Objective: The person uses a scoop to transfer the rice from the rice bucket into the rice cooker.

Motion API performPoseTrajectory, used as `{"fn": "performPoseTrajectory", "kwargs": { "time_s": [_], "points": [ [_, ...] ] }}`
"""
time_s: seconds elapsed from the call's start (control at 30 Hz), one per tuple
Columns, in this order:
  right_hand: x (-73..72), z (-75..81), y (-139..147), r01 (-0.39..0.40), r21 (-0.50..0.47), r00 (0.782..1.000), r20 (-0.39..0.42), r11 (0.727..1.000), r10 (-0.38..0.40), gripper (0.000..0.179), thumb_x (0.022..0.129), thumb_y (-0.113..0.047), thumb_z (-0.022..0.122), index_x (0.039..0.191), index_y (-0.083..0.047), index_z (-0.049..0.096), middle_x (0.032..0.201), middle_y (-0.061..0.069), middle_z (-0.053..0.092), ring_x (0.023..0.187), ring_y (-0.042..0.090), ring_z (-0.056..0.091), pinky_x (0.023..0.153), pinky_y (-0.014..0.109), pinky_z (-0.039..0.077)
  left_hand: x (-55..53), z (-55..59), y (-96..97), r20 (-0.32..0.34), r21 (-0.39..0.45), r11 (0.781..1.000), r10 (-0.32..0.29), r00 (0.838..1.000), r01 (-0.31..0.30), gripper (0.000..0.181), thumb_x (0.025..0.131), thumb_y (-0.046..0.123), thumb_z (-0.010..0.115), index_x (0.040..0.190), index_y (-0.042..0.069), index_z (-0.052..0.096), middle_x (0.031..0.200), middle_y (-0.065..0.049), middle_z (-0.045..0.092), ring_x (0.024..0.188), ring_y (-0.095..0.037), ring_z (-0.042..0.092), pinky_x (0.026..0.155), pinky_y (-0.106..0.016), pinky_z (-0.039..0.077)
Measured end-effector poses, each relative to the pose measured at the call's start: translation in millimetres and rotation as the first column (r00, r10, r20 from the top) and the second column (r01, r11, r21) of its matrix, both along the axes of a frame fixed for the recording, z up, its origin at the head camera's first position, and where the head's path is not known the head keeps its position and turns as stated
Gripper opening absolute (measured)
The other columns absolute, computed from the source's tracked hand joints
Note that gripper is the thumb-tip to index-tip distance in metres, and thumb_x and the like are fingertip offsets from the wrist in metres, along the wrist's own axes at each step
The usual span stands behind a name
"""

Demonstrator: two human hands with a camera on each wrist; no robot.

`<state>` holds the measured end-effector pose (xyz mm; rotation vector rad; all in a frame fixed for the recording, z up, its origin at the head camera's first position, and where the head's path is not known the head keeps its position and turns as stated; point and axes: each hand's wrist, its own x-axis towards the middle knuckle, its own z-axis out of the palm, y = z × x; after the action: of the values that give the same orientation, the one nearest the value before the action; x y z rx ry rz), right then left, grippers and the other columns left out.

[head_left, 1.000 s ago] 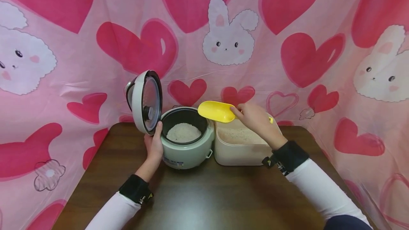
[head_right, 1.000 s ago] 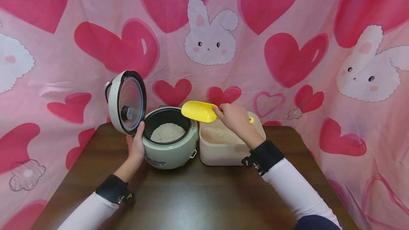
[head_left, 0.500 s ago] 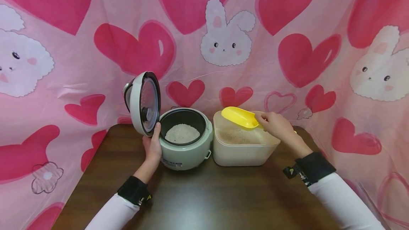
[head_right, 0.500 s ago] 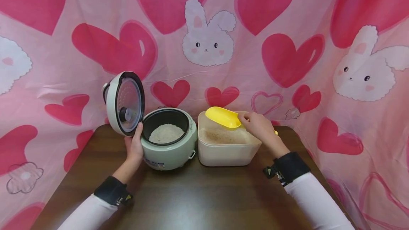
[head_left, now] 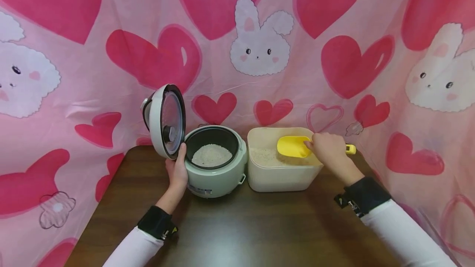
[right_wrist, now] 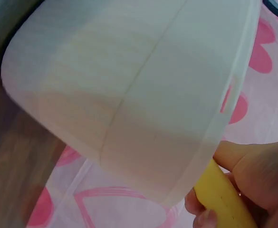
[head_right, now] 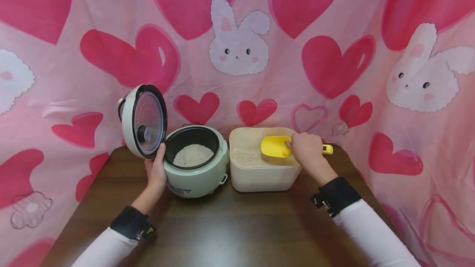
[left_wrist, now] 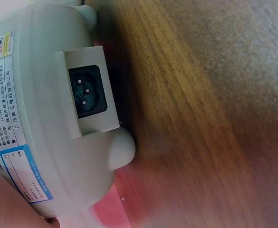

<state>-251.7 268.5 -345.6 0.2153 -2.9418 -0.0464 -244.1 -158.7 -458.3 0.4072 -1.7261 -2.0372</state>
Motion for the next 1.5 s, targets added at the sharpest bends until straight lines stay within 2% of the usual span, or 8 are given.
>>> {"fn": "performPoseTrajectory", "kwargs": {
  "time_s": [0.17,0.3,0.47,0.73,0.83,1.0,1.33,1.5],
  "points": [
    [-0.3,2.8,-4.2,0.011,0.100,1.000,-0.025,0.995,-0.009,0.035,0.095,-0.031,0.076,0.080,0.000,0.067,0.060,0.007,0.052,0.056,0.029,0.053,0.054,0.043,0.052,-1.4,-0.6,1.7,-0.003,0.007,1.000,0.001,1.000,-0.001,0.063,0.101,0.048,0.061,0.145,0.002,0.056,0.147,-0.015,0.058,0.135,-0.025,0.050,0.122,-0.040,0.031],
    [1.1,2.9,-13.1,0.021,0.167,0.999,-0.029,0.986,-0.017,0.035,0.093,-0.029,0.078,0.084,0.004,0.069,0.061,0.009,0.055,0.056,0.029,0.055,0.056,0.044,0.056,-1.0,-2.2,2.1,-0.011,0.026,1.000,0.006,1.000,-0.006,0.061,0.101,0.048,0.062,0.144,0.004,0.057,0.144,-0.012,0.061,0.130,-0.019,0.053,0.121,-0.038,0.034],
    [3.4,-0.8,-23.7,0.044,0.184,0.998,-0.054,0.982,-0.034,0.034,0.092,-0.025,0.080,0.082,0.005,0.068,0.062,0.011,0.058,0.055,0.030,0.057,0.057,0.044,0.058,-1.0,-3.2,1.8,-0.010,0.020,1.000,0.005,1.000,-0.004,0.059,0.101,0.049,0.062,0.141,0.006,0.060,0.137,-0.005,0.065,0.121,-0.009,0.057,0.119,-0.036,0.037],
    [-1.5,-12.3,-31.9,0.023,0.228,0.999,-0.033,0.973,-0.016,0.032,0.081,-0.018,0.088,0.083,0.006,0.067,0.065,0.014,0.058,0.057,0.032,0.058,0.058,0.043,0.060,-2.7,-3.4,1.0,-0.029,0.020,1.000,0.006,1.000,-0.006,0.059,0.102,0.046,0.062,0.145,0.006,0.057,0.144,-0.010,0.061,0.128,-0.014,0.054,0.120,-0.036,0.035],
    [-4.9,-15.9,-31.9,-0.001,0.213,1.000,-0.008,0.977,0.003,0.030,0.086,-0.021,0.085,0.084,0.004,0.067,0.064,0.012,0.056,0.058,0.030,0.056,0.057,0.042,0.059,-3.3,-5.0,0.3,-0.033,0.015,1.000,0.013,0.999,-0.013,0.058,0.102,0.046,0.063,0.143,0.006,0.058,0.142,-0.008,0.063,0.126,-0.012,0.055,0.119,-0.035,0.036],
    [-13.2,-18.4,-29.3,0.008,0.154,0.998,0.068,0.988,-0.019,0.031,0.095,-0.028,0.075,0.088,0.001,0.067,0.066,0.009,0.054,0.060,0.028,0.055,0.058,0.041,0.057,-4.1,-6.2,0.7,-0.039,0.023,0.999,0.025,0.999,-0.024,0.057,0.100,0.045,0.066,0.141,0.005,0.060,0.134,-0.003,0.067,0.121,-0.008,0.057,0.116,-0.032,0.039],
    [-23.1,-20.0,-32.3,0.021,-0.032,0.983,0.186,0.999,-0.015,0.032,0.097,-0.033,0.071,0.081,-0.005,0.066,0.066,0.007,0.053,0.067,0.028,0.054,0.061,0.039,0.050,-3.6,-4.0,0.9,-0.046,0.029,1.000,0.006,0.999,-0.005,0.060,0.101,0.046,0.065,0.145,0.007,0.057,0.143,-0.007,0.062,0.126,-0.010,0.054,0.119,-0.034,0.036],
    [-25.4,-24.5,-36.0,-0.023,-0.076,0.975,0.217,0.997,0.039,0.034,0.097,-0.037,0.069,0.082,-0.007,0.067,0.066,0.005,0.055,0.067,0.025,0.052,0.071,0.040,0.048,-2.1,-5.3,0.8,-0.030,0.022,1.000,0.007,1.000,-0.006,0.059,0.101,0.046,0.064,0.145,0.008,0.057,0.142,-0.006,0.063,0.124,-0.009,0.055,0.118,-0.034,0.037]
  ]
}}
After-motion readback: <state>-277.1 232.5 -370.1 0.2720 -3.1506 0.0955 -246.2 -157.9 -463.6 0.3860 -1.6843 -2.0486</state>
